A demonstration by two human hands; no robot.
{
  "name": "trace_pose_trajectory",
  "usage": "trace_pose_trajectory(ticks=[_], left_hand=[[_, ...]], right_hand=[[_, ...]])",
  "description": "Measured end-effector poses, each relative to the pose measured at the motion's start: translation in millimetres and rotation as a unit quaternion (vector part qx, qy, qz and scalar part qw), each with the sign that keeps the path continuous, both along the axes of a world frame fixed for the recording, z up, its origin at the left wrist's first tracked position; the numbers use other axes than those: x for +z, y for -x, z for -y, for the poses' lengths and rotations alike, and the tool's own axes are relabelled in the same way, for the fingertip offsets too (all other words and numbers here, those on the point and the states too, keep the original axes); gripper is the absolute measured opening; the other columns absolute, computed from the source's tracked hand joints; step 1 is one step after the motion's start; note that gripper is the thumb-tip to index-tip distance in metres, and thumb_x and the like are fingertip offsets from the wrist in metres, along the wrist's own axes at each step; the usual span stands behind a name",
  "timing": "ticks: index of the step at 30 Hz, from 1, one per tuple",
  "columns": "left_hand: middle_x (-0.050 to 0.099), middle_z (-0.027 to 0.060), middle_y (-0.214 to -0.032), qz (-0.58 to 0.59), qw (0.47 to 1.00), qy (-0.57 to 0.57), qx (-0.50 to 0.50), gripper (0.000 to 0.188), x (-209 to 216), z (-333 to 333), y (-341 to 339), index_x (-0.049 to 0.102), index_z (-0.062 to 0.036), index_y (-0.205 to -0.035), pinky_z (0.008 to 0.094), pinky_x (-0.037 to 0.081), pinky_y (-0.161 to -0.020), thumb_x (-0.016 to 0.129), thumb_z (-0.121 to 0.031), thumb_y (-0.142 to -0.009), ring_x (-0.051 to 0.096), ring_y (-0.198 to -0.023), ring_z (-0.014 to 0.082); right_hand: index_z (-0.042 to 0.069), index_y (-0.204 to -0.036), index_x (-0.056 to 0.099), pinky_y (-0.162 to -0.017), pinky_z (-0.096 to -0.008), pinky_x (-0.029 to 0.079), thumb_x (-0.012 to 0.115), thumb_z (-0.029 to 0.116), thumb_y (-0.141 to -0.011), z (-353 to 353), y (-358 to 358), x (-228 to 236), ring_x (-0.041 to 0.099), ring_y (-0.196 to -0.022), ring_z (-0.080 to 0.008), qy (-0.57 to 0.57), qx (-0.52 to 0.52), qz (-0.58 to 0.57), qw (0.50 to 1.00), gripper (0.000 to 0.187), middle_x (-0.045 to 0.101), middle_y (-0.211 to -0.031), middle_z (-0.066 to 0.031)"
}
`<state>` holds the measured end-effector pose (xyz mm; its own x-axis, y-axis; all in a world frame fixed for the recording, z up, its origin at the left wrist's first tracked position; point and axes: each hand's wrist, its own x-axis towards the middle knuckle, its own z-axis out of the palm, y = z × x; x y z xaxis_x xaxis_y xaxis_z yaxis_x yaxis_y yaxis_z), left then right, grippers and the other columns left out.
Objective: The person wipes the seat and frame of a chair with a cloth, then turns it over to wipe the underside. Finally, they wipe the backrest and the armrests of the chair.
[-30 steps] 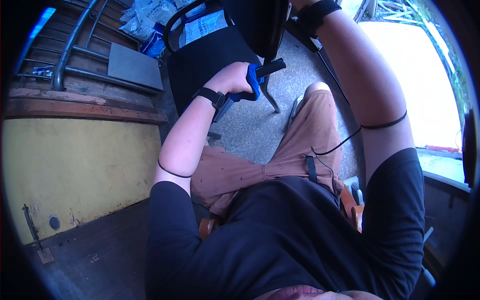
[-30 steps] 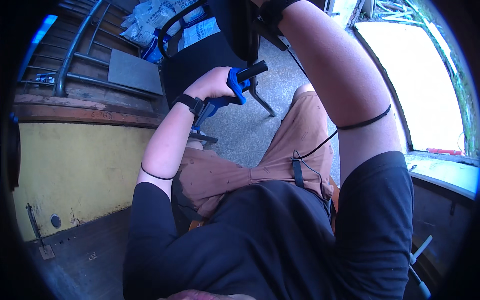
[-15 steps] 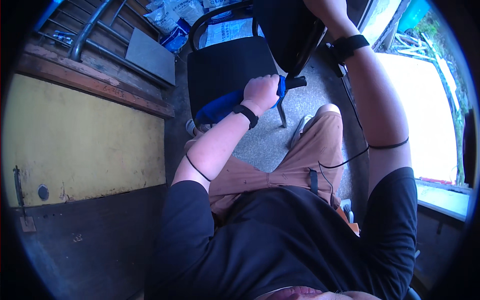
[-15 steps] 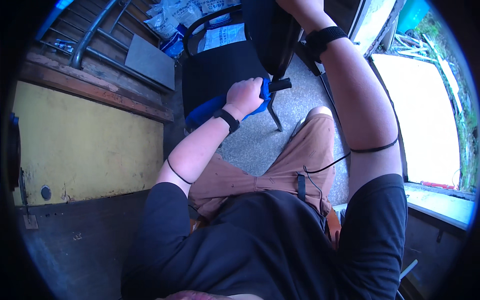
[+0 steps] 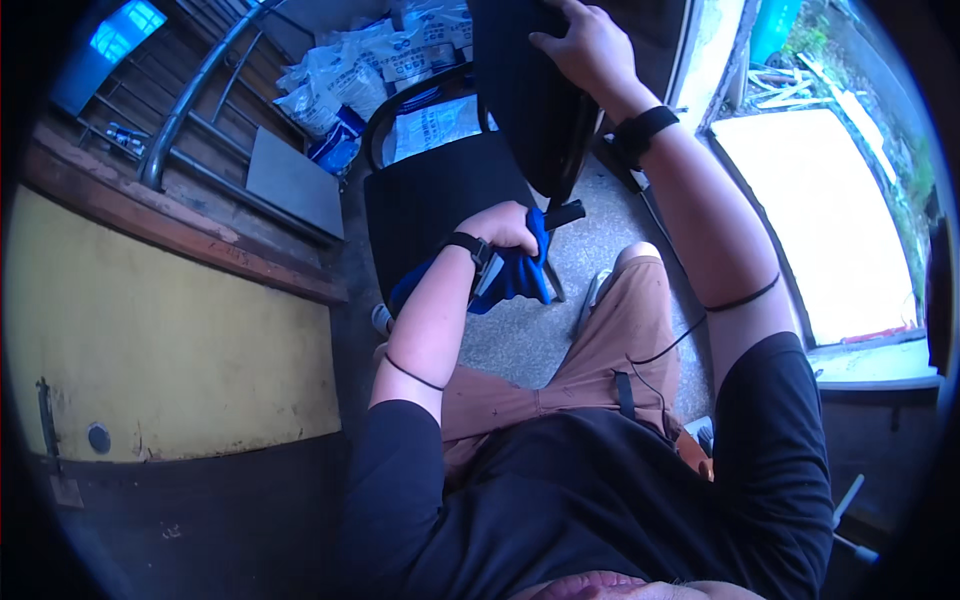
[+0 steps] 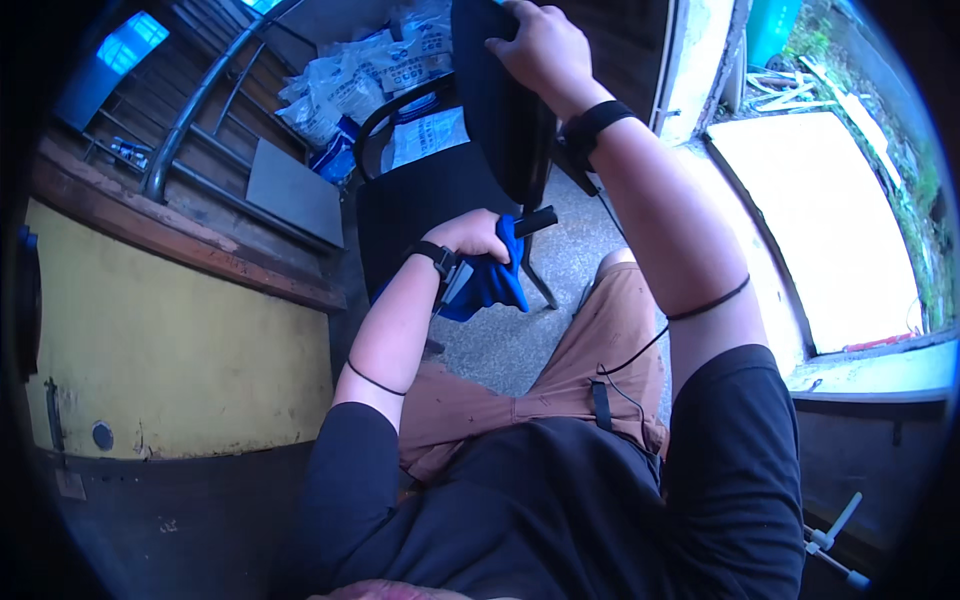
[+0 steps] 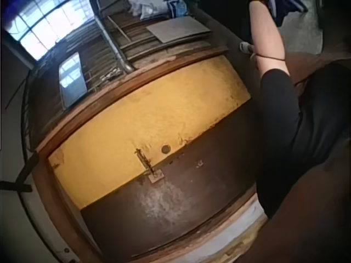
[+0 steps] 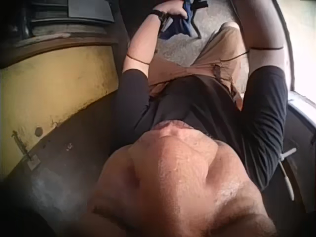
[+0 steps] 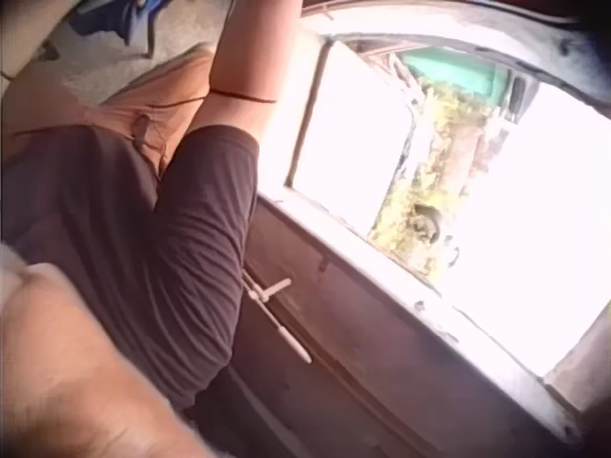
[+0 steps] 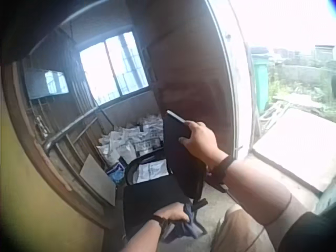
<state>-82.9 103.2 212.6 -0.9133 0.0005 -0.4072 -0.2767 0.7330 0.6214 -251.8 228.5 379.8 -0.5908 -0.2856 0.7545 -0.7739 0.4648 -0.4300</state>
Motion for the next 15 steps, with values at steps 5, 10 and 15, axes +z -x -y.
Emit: trace_pose_trajectory(ticks=[5,10,15], left_hand=[[0.073,0.0119,-0.095,0.019,0.998,-0.02,0.049,0.039,-8,19,-22,0.071,-0.0017,-0.1,0.036,0.054,-0.087,0.081,-0.018,-0.066,0.07,-0.089,0.0263],[0.073,0.0203,-0.102,-0.041,0.995,0.073,0.051,0.042,14,-12,-18,0.069,-0.0009,-0.107,0.042,0.055,-0.091,0.078,-0.021,-0.071,0.07,-0.098,0.0345],[0.073,0.0204,-0.107,-0.071,0.985,0.15,0.051,0.041,11,-20,-21,0.07,-0.003,-0.109,0.0444,0.055,-0.092,0.077,-0.022,-0.073,0.069,-0.101,0.0369]], right_hand=[[0.011,-0.13,0.067,-0.095,-0.0438,0.056,0.079,0.034,-0.082,20,-22,7,0.068,-0.106,-0.038,-0.004,0.045,0.104,0.994,0.055,0.067,-0.117,-0.0205],[0.009,-0.133,0.066,-0.093,-0.0422,0.057,0.08,0.029,-0.084,0,-14,15,0.068,-0.104,-0.0372,-0.009,0.056,0.145,0.988,0.055,0.065,-0.121,-0.0206],[0.008,-0.135,0.064,-0.092,-0.0409,0.058,0.08,0.027,-0.085,-3,-17,19,0.068,-0.105,-0.0358,-0.013,0.069,0.175,0.982,0.055,0.065,-0.12,-0.0198]])
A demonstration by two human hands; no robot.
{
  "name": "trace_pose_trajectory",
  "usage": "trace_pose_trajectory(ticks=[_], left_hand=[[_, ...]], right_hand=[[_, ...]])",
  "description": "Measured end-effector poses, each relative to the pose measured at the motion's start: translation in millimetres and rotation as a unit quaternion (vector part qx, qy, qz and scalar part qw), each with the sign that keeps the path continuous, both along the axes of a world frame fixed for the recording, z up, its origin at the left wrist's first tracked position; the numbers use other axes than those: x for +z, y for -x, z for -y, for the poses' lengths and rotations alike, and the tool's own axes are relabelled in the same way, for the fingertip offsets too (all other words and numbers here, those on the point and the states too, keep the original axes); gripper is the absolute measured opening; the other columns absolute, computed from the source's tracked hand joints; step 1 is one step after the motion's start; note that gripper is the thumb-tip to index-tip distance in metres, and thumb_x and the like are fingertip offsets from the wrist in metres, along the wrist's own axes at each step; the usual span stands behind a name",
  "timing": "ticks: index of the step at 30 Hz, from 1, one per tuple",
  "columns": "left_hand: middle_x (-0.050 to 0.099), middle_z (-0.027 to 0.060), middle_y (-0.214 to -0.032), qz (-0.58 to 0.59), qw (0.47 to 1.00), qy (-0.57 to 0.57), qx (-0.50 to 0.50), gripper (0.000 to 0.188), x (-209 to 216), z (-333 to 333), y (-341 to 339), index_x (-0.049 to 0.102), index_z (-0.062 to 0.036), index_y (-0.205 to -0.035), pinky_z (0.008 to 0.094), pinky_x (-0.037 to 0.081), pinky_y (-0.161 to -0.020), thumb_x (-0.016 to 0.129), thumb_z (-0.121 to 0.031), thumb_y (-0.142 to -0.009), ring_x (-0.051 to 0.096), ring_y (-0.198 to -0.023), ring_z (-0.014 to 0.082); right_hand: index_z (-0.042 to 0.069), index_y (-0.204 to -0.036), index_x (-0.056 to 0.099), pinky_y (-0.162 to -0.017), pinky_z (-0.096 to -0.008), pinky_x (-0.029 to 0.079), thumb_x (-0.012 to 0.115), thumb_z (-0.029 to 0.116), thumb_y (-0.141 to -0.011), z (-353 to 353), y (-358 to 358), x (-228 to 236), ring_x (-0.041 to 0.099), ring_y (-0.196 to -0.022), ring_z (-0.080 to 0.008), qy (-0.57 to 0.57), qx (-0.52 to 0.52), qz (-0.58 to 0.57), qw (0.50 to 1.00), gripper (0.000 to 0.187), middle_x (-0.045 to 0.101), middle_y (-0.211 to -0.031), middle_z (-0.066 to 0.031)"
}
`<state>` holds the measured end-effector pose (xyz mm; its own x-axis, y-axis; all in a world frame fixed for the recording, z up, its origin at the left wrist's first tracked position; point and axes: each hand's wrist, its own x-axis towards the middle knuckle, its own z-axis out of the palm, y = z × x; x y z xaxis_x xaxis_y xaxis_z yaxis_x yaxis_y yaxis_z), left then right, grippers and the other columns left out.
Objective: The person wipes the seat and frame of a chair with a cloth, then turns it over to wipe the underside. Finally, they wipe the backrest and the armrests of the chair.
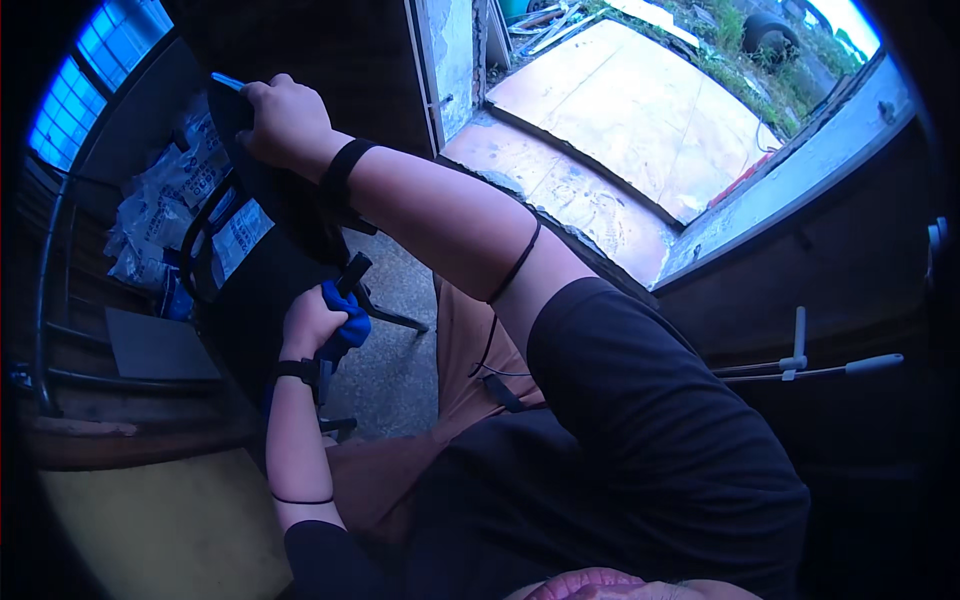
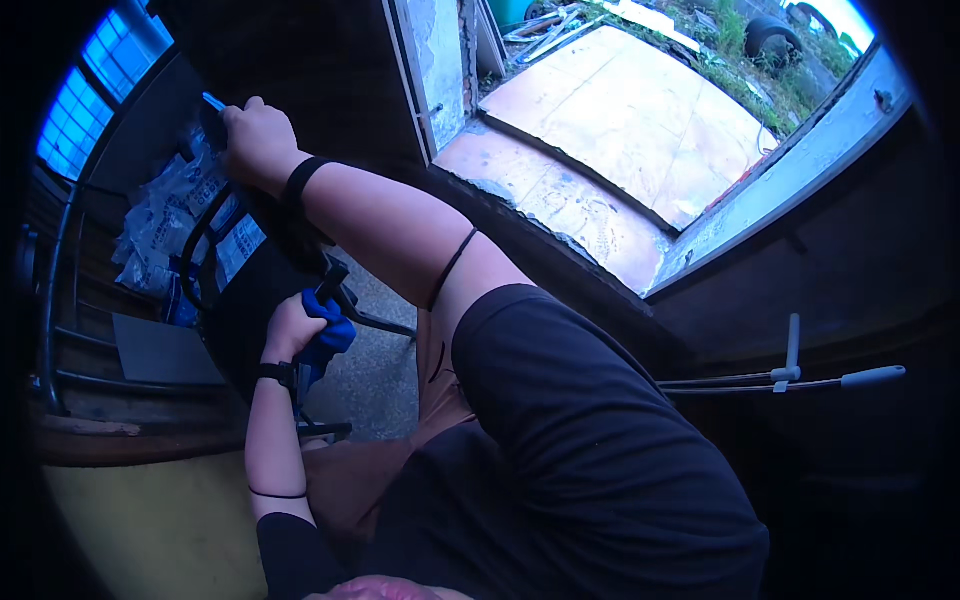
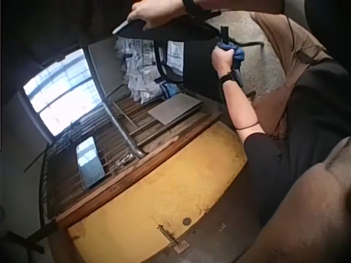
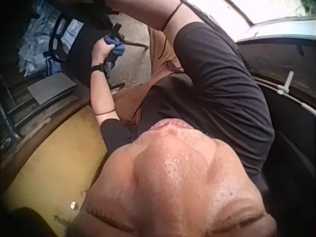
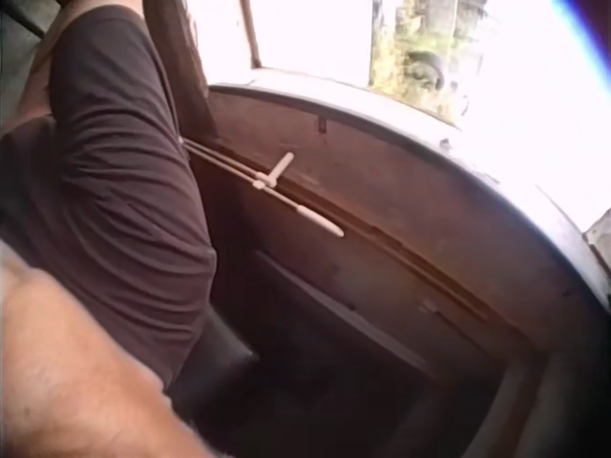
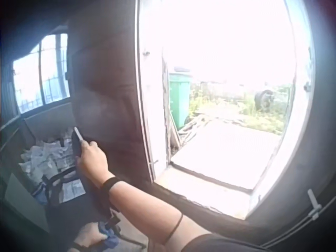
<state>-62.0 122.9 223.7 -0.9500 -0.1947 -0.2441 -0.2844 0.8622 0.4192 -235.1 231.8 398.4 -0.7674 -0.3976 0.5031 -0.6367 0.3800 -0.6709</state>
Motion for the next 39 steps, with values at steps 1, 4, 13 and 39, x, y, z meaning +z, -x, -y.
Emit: trace_pose_trajectory(ticks=[1,4,13,39], left_hand=[[0.073,0.0198,-0.108,-0.015,1.0,0.027,0.0,0.041,2,-5,-1,0.07,-0.0038,-0.109,0.045,0.055,-0.092,0.078,-0.023,-0.073,0.069,-0.101,0.0374],[0.073,0.0181,-0.108,-0.039,0.994,0.093,0.03,0.039,-3,-13,-8,0.07,-0.0057,-0.108,0.0458,0.055,-0.091,0.079,-0.024,-0.075,0.069,-0.1,0.0369],[0.073,0.017,-0.107,-0.042,0.994,0.096,0.036,0.037,3,-24,-5,0.069,-0.0059,-0.106,0.0452,0.056,-0.091,0.082,-0.025,-0.077,0.07,-0.1,0.0358],[0.071,0.0163,-0.102,-0.127,0.972,0.198,0.02,0.024,-32,-28,12,0.066,-0.0084,-0.102,0.0474,0.056,-0.084,0.071,-0.019,-0.081,0.069,-0.095,0.0369]], right_hand=[[0.008,-0.134,0.064,-0.091,-0.0411,0.058,0.08,0.027,-0.085,-1,1,-1,0.068,-0.104,-0.0358,0.003,0.007,-0.004,1.0,0.055,0.065,-0.12,-0.0197],[0.008,-0.134,0.064,-0.091,-0.0413,0.058,0.08,0.026,-0.085,1,0,-2,0.068,-0.104,-0.0357,0.004,0.007,-0.01,1.0,0.055,0.065,-0.12,-0.0199],[0.006,-0.133,0.065,-0.09,-0.041,0.058,0.079,0.024,-0.085,1,5,-6,0.068,-0.102,-0.0351,0.016,-0.001,-0.019,1.0,0.053,0.065,-0.118,-0.0198],[0.007,-0.128,0.068,-0.091,-0.0418,0.057,0.079,0.026,-0.08,10,7,-11,0.068,-0.101,-0.037,0.049,-0.003,-0.051,0.998,0.053,0.066,-0.115,-0.0208]])
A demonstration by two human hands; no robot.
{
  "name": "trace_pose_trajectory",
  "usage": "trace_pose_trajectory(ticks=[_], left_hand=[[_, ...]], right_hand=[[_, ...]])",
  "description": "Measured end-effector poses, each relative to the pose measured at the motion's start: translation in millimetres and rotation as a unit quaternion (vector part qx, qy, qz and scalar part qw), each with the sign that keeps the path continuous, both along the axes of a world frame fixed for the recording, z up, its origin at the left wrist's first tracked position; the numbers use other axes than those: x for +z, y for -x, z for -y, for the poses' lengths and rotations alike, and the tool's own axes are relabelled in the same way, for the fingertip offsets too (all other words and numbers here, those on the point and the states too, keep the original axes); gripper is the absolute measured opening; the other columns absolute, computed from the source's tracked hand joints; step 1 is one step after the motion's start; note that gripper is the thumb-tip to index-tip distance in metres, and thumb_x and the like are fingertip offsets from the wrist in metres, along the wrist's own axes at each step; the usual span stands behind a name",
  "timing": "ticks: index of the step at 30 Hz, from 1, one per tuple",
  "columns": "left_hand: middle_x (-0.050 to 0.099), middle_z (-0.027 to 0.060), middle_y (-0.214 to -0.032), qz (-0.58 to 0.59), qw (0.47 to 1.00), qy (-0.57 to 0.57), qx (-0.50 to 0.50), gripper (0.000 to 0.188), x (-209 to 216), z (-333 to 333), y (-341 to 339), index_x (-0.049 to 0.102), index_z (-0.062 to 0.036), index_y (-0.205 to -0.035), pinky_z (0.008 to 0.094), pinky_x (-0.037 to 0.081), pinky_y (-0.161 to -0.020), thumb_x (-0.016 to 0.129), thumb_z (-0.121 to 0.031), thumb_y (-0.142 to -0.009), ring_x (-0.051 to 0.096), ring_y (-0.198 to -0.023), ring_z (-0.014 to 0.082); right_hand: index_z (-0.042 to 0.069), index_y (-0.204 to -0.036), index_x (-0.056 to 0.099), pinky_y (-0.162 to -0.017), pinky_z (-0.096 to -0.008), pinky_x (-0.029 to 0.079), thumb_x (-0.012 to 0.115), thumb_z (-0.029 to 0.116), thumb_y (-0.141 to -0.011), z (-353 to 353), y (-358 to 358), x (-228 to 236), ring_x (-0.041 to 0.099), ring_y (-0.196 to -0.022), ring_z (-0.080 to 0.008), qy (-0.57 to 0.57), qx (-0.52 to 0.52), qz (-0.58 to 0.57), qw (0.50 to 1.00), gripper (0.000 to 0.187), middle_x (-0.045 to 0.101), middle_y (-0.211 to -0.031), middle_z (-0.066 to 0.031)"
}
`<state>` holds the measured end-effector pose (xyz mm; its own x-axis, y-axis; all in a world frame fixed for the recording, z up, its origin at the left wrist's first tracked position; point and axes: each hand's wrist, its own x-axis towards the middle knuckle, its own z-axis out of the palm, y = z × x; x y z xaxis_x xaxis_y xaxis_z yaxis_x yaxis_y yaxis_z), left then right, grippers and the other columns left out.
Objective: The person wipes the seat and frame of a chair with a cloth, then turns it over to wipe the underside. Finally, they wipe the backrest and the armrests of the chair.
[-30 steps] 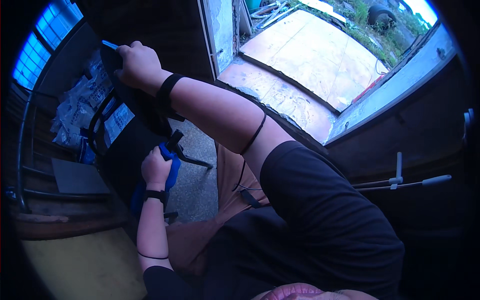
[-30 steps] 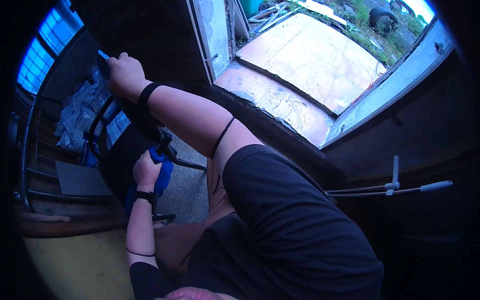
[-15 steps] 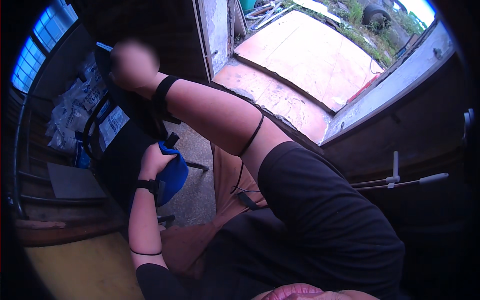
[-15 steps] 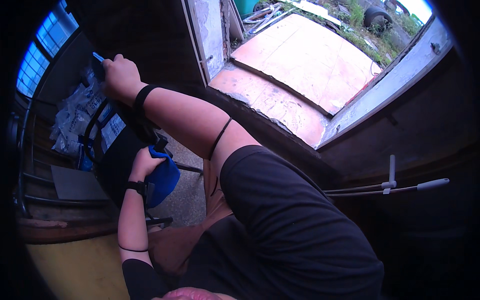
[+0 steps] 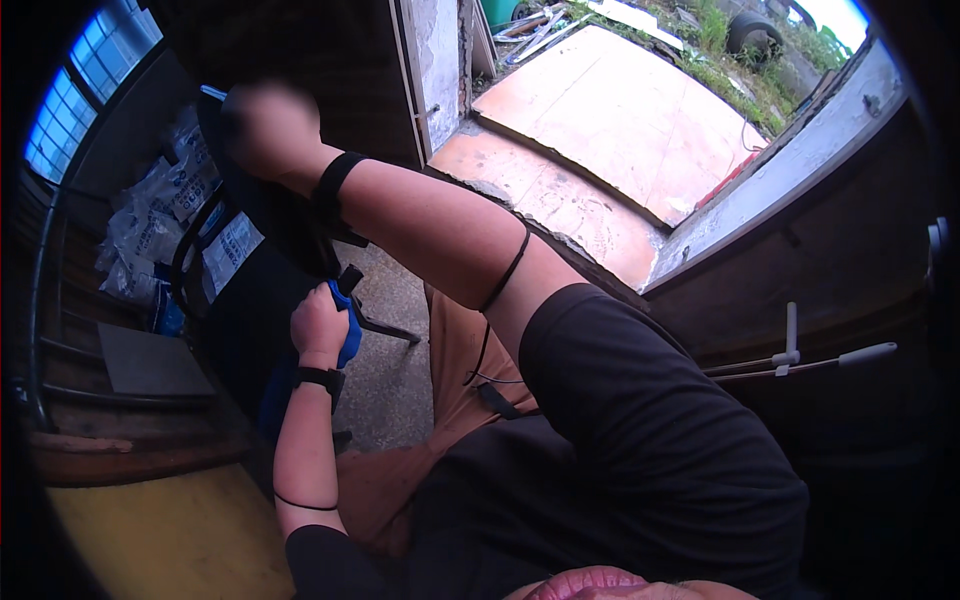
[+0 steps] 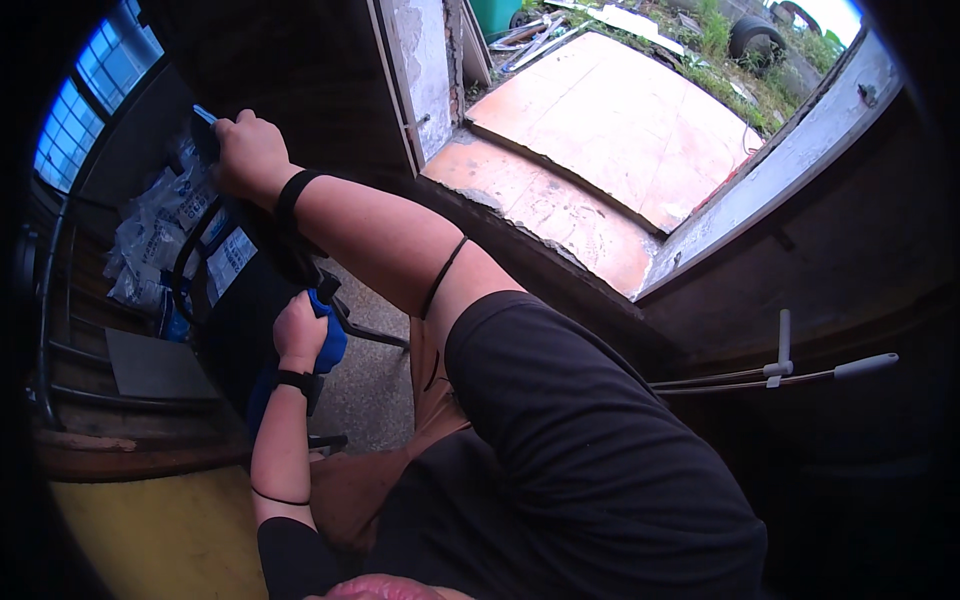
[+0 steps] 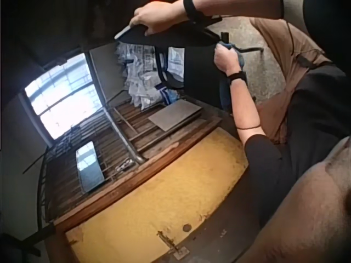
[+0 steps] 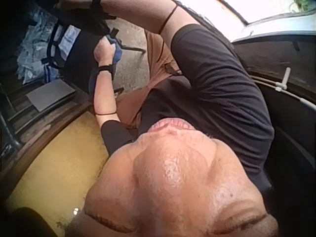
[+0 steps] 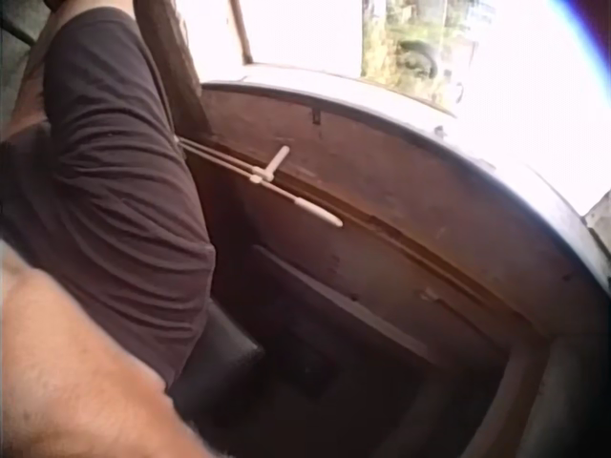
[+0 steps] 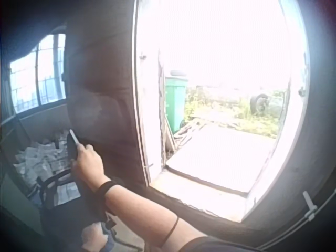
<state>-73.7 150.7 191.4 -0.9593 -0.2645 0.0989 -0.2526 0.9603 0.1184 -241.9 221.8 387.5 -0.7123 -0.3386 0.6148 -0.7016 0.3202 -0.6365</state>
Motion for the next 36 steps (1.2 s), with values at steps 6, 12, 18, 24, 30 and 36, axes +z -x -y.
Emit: trace_pose_trajectory(ticks=[6,12,18,24,30,36], left_hand=[[0.072,0.0183,-0.107,0.105,0.991,-0.081,-0.004,0.028,24,3,10,0.068,-0.0055,-0.104,0.0449,0.056,-0.088,0.07,-0.017,-0.079,0.069,-0.099,0.0384],[0.074,0.02,-0.107,0.221,0.934,-0.28,-0.015,0.047,29,30,23,0.069,0.002,-0.114,0.0378,0.054,-0.09,0.081,-0.02,-0.074,0.072,-0.097,0.0301],[0.073,0.0197,-0.108,0.138,0.943,-0.302,-0.035,0.04,22,23,10,0.069,-0.0008,-0.11,0.0406,0.055,-0.088,0.079,-0.022,-0.078,0.071,-0.097,0.0331],[0.068,0.0167,-0.1,-0.053,0.994,-0.024,-0.094,0.031,0,16,-13,0.061,-0.0047,-0.101,0.0486,0.054,-0.085,0.077,-0.02,-0.079,0.065,-0.097,0.039],[0.068,0.0207,-0.112,0.011,0.992,-0.102,-0.069,0.048,8,32,-29,0.061,-0.0034,-0.118,0.0469,0.054,-0.091,0.077,-0.021,-0.076,0.065,-0.104,0.0399],[0.068,0.0238,-0.118,0.146,0.981,-0.129,0.001,0.061,24,82,-83,0.06,0.0001,-0.128,0.0445,0.052,-0.098,0.076,-0.025,-0.075,0.064,-0.112,0.04]], right_hand=[[0.008,-0.128,0.068,-0.091,-0.0414,0.056,0.079,0.026,-0.079,0,0,0,0.068,-0.102,-0.0367,-0.006,-0.005,0.011,1.0,0.054,0.066,-0.115,-0.0205],[0.008,-0.128,0.068,-0.091,-0.0415,0.057,0.081,0.026,-0.079,0,-3,2,0.068,-0.102,-0.0362,-0.01,-0.004,0.013,1.0,0.054,0.066,-0.116,-0.0202],[0.009,-0.129,0.068,-0.093,-0.0428,0.056,0.084,0.027,-0.076,2,3,-4,0.068,-0.103,-0.0374,0.004,-0.001,0.01,1.0,0.057,0.066,-0.116,-0.0204],[0.011,-0.126,0.07,-0.089,-0.0435,0.058,0.082,0.032,-0.078,11,2,-8,0.071,-0.099,-0.036,-0.02,-0.046,-0.061,0.997,0.054,0.069,-0.113,-0.0199],[0.005,-0.125,0.066,-0.091,-0.0456,0.054,0.079,0.024,-0.079,-5,-12,9,0.067,-0.103,-0.041,0.001,-0.012,-0.061,0.998,0.051,0.068,-0.11,-0.0242],[0.006,-0.123,0.067,-0.092,-0.0446,0.054,0.08,0.025,-0.078,-2,-7,3,0.067,-0.102,-0.0405,0.004,-0.001,-0.035,0.999,0.051,0.068,-0.11,-0.0231]])
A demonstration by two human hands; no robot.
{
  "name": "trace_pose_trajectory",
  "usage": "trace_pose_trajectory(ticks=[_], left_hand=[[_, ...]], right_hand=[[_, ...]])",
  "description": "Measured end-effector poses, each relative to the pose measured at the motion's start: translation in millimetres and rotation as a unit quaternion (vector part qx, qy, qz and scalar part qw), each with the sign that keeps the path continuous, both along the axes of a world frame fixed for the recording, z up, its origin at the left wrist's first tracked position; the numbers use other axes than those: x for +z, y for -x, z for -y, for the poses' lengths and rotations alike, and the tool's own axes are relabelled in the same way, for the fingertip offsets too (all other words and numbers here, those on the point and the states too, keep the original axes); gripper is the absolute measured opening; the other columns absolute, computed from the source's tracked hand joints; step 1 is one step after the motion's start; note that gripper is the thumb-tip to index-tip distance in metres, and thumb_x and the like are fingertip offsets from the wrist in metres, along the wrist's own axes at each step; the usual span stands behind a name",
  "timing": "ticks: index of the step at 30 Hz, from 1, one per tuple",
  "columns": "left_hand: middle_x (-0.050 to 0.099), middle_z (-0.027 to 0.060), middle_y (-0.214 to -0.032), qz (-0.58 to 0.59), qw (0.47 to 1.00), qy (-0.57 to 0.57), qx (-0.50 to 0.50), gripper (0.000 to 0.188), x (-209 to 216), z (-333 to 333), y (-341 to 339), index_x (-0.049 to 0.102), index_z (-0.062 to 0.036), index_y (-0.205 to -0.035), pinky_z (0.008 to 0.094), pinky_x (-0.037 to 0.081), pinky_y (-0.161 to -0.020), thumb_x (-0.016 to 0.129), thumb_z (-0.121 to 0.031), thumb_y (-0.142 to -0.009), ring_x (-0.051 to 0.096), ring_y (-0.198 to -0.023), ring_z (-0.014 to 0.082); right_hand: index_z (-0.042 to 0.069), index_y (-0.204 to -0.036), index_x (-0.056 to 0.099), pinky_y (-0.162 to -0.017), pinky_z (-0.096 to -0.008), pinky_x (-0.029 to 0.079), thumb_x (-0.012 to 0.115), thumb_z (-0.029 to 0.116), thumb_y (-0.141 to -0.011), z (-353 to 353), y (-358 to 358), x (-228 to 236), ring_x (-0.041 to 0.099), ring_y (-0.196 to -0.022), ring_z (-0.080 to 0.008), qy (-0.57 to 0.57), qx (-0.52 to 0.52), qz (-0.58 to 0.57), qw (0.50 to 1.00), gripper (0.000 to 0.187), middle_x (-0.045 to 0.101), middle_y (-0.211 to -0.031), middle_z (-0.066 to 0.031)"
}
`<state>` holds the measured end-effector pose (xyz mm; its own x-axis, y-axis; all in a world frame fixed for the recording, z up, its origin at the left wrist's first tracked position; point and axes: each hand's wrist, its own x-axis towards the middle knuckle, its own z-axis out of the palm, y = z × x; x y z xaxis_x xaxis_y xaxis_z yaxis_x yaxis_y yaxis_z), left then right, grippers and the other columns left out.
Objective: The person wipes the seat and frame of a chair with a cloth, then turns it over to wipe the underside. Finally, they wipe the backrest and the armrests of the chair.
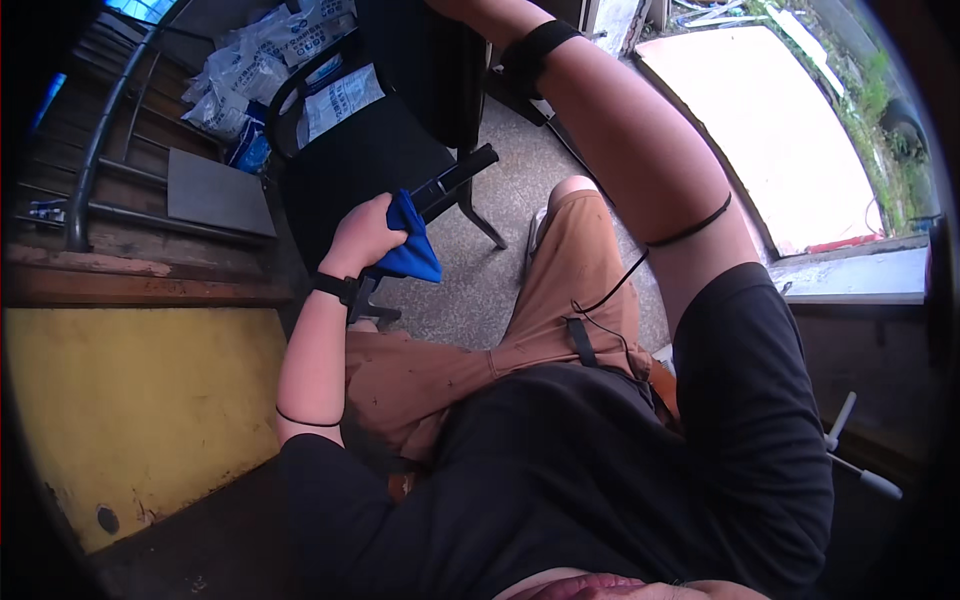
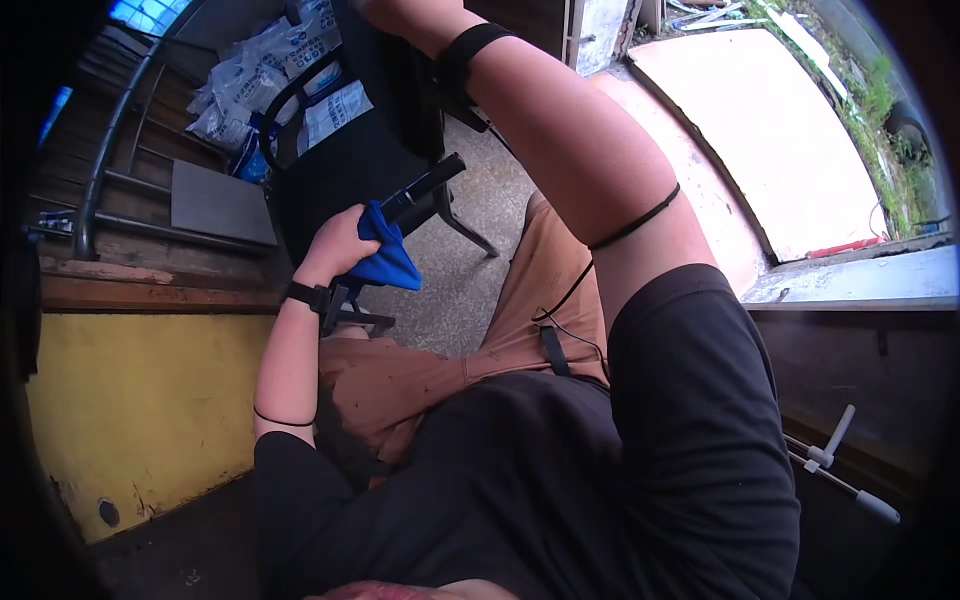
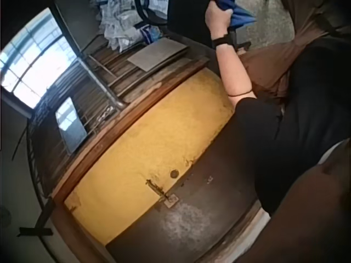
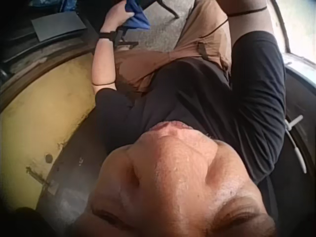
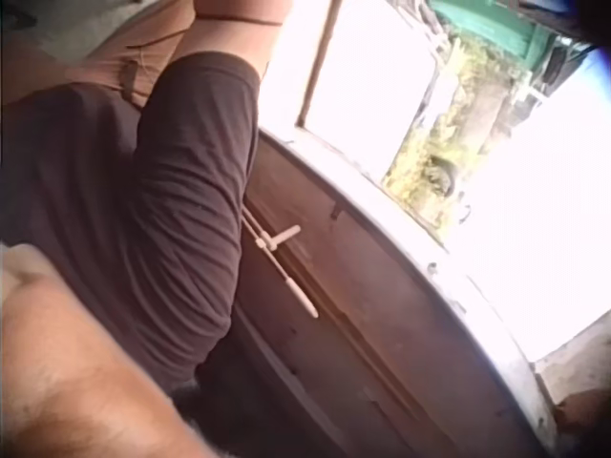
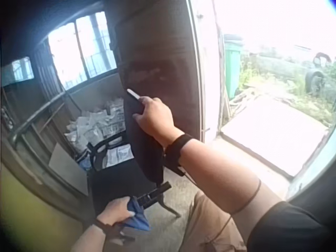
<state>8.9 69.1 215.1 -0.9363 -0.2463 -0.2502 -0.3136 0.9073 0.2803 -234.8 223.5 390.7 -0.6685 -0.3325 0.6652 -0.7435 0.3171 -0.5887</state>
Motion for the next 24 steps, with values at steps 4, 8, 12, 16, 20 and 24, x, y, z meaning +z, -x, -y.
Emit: trace_pose_trajectory(ticks=[4,8,12,16,20,24], left_hand=[[0.068,0.0246,-0.119,0.007,0.998,-0.04,0.049,0.062,-4,25,-36,0.06,0.0007,-0.129,0.0434,0.051,-0.099,0.076,-0.023,-0.074,0.064,-0.113,0.0396],[0.069,0.0217,-0.117,-0.043,0.996,0.006,0.08,0.061,-6,15,-44,0.062,-0.0009,-0.127,0.0442,0.053,-0.098,0.075,-0.023,-0.072,0.065,-0.112,0.0383],[0.07,0.0209,-0.111,-0.101,0.993,0.052,0.012,0.052,-15,-4,-7,0.064,-0.0027,-0.121,0.0453,0.054,-0.094,0.072,-0.023,-0.074,0.067,-0.107,0.0375],[0.072,0.0192,-0.099,-0.111,0.993,0.031,0.007,0.024,-16,-38,46,0.069,-0.0048,-0.099,0.0476,0.056,-0.084,0.064,-0.022,-0.083,0.07,-0.095,0.0383],[0.072,0.0149,-0.093,-0.213,0.976,0.053,0.007,0.019,-30,-61,54,0.068,-0.0086,-0.096,0.0459,0.057,-0.081,0.067,-0.021,-0.082,0.071,-0.089,0.0347],[0.072,0.0133,-0.091,-0.259,0.961,0.101,-0.001,0.017,-42,-57,42,0.066,-0.0082,-0.094,0.0444,0.058,-0.078,0.069,-0.017,-0.08,0.072,-0.086,0.0329]], right_hand=[[0.006,-0.124,0.068,-0.093,-0.0444,0.054,0.08,0.025,-0.079,-4,-1,1,0.067,-0.104,-0.0401,0.002,0.0,0.0,1.0,0.05,0.069,-0.112,-0.0228],[0.006,-0.123,0.068,-0.093,-0.0447,0.054,0.079,0.025,-0.079,-2,-1,0,0.067,-0.104,-0.0403,-0.005,-0.017,-0.014,1.0,0.049,0.069,-0.112,-0.0225],[0.007,-0.123,0.069,-0.094,-0.0445,0.054,0.078,0.026,-0.08,3,-4,2,0.067,-0.106,-0.0391,-0.022,-0.043,-0.026,0.999,0.048,0.07,-0.113,-0.0222],[0.006,-0.124,0.068,-0.096,-0.0427,0.053,0.078,0.026,-0.08,13,-10,4,0.066,-0.111,-0.0386,-0.038,-0.018,-0.026,0.999,0.049,0.07,-0.118,-0.0217],[0.004,-0.125,0.067,-0.097,-0.042,0.052,0.079,0.026,-0.08,-4,-5,9,0.067,-0.112,-0.0367,-0.04,-0.032,-0.06,0.997,0.052,0.071,-0.117,-0.0218],[0.006,-0.129,0.065,-0.098,-0.0411,0.052,0.08,0.023,-0.08,1,-19,14,0.067,-0.111,-0.038,-0.061,-0.02,-0.027,0.998,0.055,0.07,-0.117,-0.0235]])
